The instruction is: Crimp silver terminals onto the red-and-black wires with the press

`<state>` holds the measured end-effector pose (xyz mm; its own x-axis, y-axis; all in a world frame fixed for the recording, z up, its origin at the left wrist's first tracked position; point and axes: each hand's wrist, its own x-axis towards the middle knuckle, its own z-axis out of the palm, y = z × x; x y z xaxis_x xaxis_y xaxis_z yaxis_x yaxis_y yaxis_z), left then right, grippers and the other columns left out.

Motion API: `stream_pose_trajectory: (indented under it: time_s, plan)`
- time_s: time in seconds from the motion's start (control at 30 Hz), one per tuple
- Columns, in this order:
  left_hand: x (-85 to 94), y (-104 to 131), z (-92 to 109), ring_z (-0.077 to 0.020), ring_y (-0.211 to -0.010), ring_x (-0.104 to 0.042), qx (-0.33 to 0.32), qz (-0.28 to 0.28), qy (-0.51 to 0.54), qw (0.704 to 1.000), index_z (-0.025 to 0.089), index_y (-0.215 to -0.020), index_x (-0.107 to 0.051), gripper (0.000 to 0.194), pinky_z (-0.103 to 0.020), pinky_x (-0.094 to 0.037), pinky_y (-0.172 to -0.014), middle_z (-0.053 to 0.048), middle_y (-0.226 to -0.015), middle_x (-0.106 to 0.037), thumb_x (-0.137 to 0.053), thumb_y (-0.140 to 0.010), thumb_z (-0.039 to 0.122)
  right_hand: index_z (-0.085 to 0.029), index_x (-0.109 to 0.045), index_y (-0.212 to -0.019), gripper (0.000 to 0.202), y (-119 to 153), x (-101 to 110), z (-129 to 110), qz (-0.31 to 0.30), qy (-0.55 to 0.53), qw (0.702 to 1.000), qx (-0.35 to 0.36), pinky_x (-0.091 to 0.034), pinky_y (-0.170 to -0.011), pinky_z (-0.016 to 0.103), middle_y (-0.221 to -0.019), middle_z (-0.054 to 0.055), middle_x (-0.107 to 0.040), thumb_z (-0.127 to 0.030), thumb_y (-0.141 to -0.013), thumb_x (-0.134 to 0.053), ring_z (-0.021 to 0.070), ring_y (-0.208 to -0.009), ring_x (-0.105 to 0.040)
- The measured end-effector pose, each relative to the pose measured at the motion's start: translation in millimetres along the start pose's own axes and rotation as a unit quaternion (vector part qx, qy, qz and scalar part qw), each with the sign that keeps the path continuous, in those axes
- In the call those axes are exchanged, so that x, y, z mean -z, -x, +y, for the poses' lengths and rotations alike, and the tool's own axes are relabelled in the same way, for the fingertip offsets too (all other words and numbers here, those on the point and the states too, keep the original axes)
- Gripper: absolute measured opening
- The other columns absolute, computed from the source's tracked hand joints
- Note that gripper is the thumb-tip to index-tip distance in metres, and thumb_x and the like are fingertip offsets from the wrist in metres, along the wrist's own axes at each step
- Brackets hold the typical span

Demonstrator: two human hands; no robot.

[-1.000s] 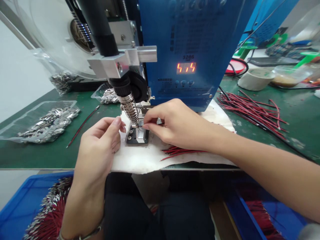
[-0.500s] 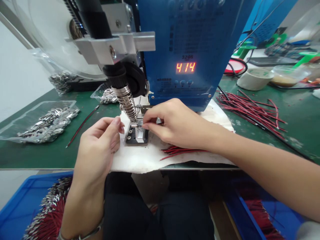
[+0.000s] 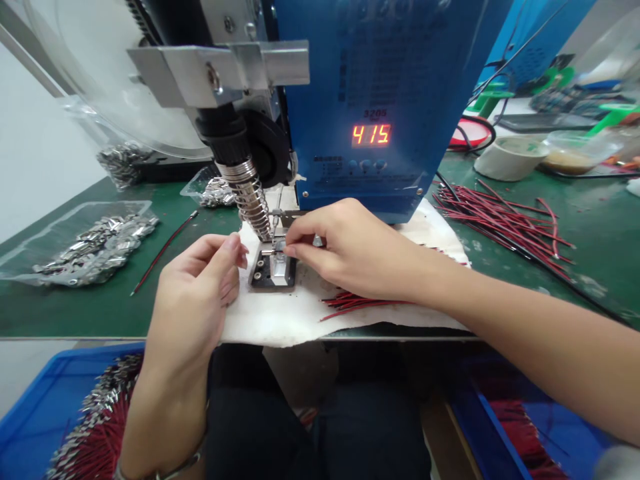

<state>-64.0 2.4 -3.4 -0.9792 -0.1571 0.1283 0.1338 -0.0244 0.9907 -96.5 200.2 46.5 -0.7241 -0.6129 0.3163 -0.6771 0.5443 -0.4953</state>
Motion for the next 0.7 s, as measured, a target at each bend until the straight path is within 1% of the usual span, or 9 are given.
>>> stream_pose_trajectory:
  time_s: [0.07, 0.2, 0.43, 0.7]
  plan:
    - [-0.1, -0.1, 0.3, -0.0075, -0.050, -0.038, -0.001, 0.000, -0.005, 1.000, 0.018, -0.076, -0.063, 0.027, -0.024, -0.030, -0.047, 0.002, -0.064, -0.054, -0.070, -0.087, 0.042, -0.013, -0.076, -0.087, 0.019, -0.2, -0.2, -0.2, 0.005, -0.007, 1.000, -0.008, -0.042, -0.059, 0.024, -0.073, 0.002, -0.074, -0.021, -0.092, -0.060, 0.0103, -0.057, -0.057]
    - [0.0, -0.6, -0.1, -0.0078, -0.049, -0.038, -0.001, 0.003, -0.010, 1.000, 0.019, -0.075, -0.063, 0.027, -0.024, -0.031, -0.048, 0.003, -0.061, -0.051, -0.069, -0.087, 0.043, -0.013, -0.077, -0.088, 0.019, -0.9, 0.3, -1.2, 0.004, -0.006, 1.000, -0.015, -0.042, -0.058, 0.023, -0.076, 0.002, -0.075, -0.020, -0.092, -0.059, 0.0103, -0.058, -0.058]
    - [0.6, -1.1, -0.9, -0.0079, -0.051, -0.039, -0.001, 0.002, -0.010, 1.000, 0.019, -0.075, -0.062, 0.026, -0.023, -0.032, -0.049, 0.003, -0.062, -0.051, -0.069, -0.087, 0.041, -0.012, -0.077, -0.086, 0.019, 0.1, 0.1, -0.9, 0.011, -0.016, 1.000, -0.007, -0.041, -0.059, 0.023, -0.069, 0.000, -0.072, -0.019, -0.092, -0.061, 0.0085, -0.055, -0.053]
    - [0.0, -0.3, 0.0, -0.0074, -0.050, -0.036, -0.001, 0.000, -0.003, 1.000, 0.018, -0.075, -0.063, 0.027, -0.024, -0.030, -0.048, 0.002, -0.062, -0.052, -0.070, -0.087, 0.041, -0.010, -0.077, -0.087, 0.019, 0.6, -1.2, 0.7, 0.008, -0.025, 1.000, -0.008, -0.039, -0.061, 0.024, -0.070, 0.001, -0.071, -0.020, -0.092, -0.061, 0.0083, -0.056, -0.053]
